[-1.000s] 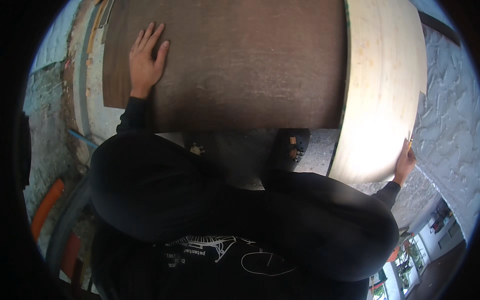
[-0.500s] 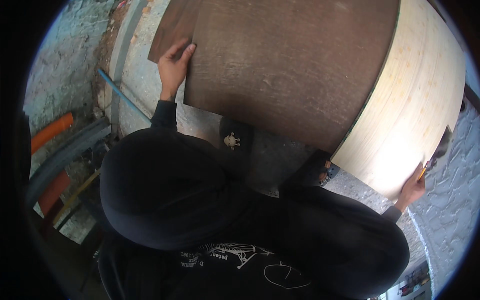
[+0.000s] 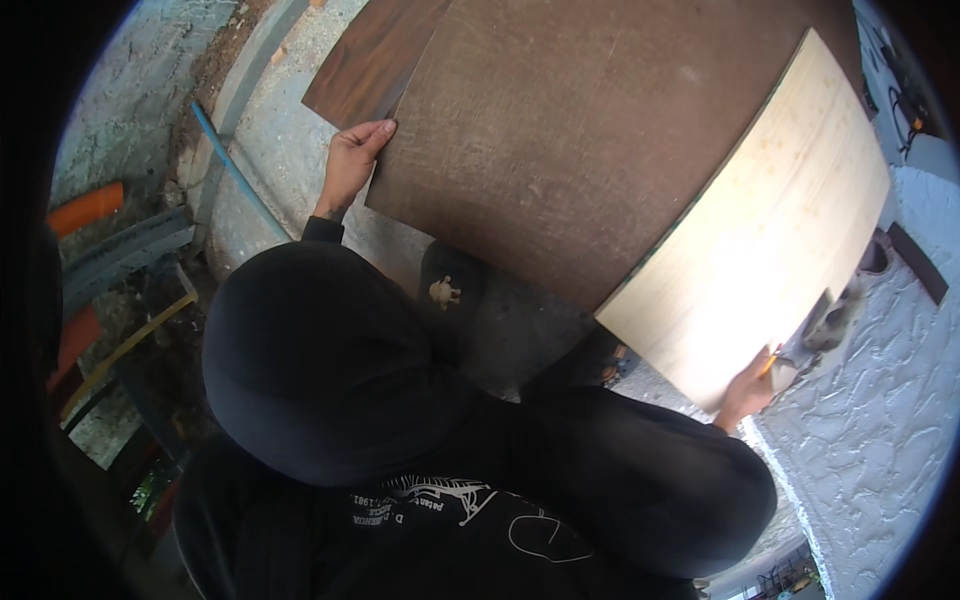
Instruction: The recorder uses a speed square and a pencil to mark straight lines on plywood panels.
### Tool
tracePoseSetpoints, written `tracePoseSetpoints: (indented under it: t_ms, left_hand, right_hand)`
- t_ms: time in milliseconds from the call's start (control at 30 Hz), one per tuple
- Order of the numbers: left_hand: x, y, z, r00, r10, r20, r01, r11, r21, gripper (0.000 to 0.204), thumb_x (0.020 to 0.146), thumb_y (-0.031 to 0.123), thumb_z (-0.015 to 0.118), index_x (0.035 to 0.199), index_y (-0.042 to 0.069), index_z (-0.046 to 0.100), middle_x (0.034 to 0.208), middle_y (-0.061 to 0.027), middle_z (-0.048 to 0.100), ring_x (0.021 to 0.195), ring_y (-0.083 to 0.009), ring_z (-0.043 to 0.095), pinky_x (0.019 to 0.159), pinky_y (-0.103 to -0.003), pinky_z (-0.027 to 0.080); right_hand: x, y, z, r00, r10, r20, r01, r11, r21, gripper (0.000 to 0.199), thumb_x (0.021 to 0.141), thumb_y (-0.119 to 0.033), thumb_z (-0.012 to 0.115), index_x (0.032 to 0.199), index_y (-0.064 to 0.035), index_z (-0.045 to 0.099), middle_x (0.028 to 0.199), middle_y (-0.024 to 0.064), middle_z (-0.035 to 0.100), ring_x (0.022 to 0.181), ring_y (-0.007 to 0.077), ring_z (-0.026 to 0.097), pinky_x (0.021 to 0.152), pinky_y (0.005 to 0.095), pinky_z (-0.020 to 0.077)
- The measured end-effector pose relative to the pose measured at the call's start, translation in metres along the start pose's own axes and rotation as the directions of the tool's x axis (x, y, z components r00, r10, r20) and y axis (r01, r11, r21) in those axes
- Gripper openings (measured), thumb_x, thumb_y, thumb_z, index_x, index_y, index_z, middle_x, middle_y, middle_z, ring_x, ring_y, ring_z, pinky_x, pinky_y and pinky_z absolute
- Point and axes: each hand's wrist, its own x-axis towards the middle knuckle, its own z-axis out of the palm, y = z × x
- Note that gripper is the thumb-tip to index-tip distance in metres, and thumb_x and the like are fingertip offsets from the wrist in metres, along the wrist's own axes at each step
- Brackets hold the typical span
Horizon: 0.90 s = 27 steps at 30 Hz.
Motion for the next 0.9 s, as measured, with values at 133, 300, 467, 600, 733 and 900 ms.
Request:
tracePoseSetpoints:
  t_ms: [133,300,467,600,733,900]
  left_hand:
    - [0.001,-0.003,0.006,0.999,-0.034,0.006,0.034,0.996,-0.078,0.028,0.096,0.023,0.074,0.108,-0.002,0.076,0.091,-0.0008,0.075,0.079,-0.0049,0.063,0.074,-0.022,0.05]
    - [0.0,-0.016,0.002,0.996,-0.089,0.027,0.093,0.959,-0.268,0.027,0.097,0.023,0.072,0.107,-0.001,0.077,0.092,-0.0011,0.076,0.079,-0.0052,0.063,0.074,-0.022,0.05]
    - [0.004,-0.012,0.002,0.995,-0.093,0.046,0.102,0.96,-0.26,0.026,0.098,0.022,0.071,0.107,-0.001,0.077,0.091,-0.0006,0.076,0.078,-0.005,0.063,0.074,-0.023,0.05]
    - [0.004,-0.01,0.016,0.998,-0.066,0.015,0.068,0.964,-0.258,0.026,0.096,0.023,0.072,0.103,-0.002,0.077,0.088,0.0009,0.074,0.077,-0.0046,0.061,0.072,-0.023,0.049]
    - [0.004,-0.017,0.01,0.994,-0.069,-0.086,0.063,0.996,-0.068,0.027,0.096,0.025,0.073,0.1,-0.002,0.077,0.084,0.0017,0.073,0.074,-0.0043,0.06,0.071,-0.023,0.049]
    - [0.012,0.003,0.044,0.979,0.024,-0.202,-0.012,0.998,0.061,0.034,0.092,0.029,0.075,0.11,0.0,0.073,0.09,-0.0043,0.074,0.078,-0.0092,0.063,0.073,-0.026,0.05]
  right_hand:
    - [-0.013,-0.012,0.004,0.999,0.03,0.042,-0.034,0.995,0.096,0.051,0.101,-0.044,0.06,0.098,0.0042,0.075,0.078,0.0218,0.072,0.069,0.0326,0.069,0.065,0.0439,0.0514]
    - [-0.006,0.0,0.014,0.998,-0.036,0.044,0.031,0.994,0.105,0.049,0.1,-0.04,0.062,0.1,0.0065,0.075,0.078,0.0222,0.073,0.066,0.0309,0.069,0.063,0.0421,0.0519]
    - [-0.012,-0.012,0.008,0.992,-0.102,0.069,0.087,0.978,0.189,0.05,0.102,-0.042,0.059,0.125,0.0011,0.069,0.099,0.0224,0.075,0.083,0.0305,0.072,0.073,0.0405,0.0548]
    - [-0.018,-0.026,-0.005,0.996,-0.072,0.046,0.057,0.961,0.27,0.049,0.103,-0.04,0.058,0.129,0.0007,0.067,0.102,0.0218,0.075,0.086,0.0293,0.072,0.075,0.0384,0.0545]
    - [-0.024,-0.033,-0.004,0.994,-0.071,0.083,0.045,0.959,0.281,0.047,0.103,-0.037,0.058,0.128,0.0024,0.066,0.1,0.0237,0.074,0.085,0.027,0.071,0.074,0.0371,0.0537]
    - [-0.021,-0.026,-0.001,0.992,0.005,0.129,-0.042,0.957,0.286,0.046,0.102,-0.036,0.061,0.118,0.0061,0.069,0.066,0.013,0.063,0.059,0.0146,0.052,0.055,0.0361,0.0438]
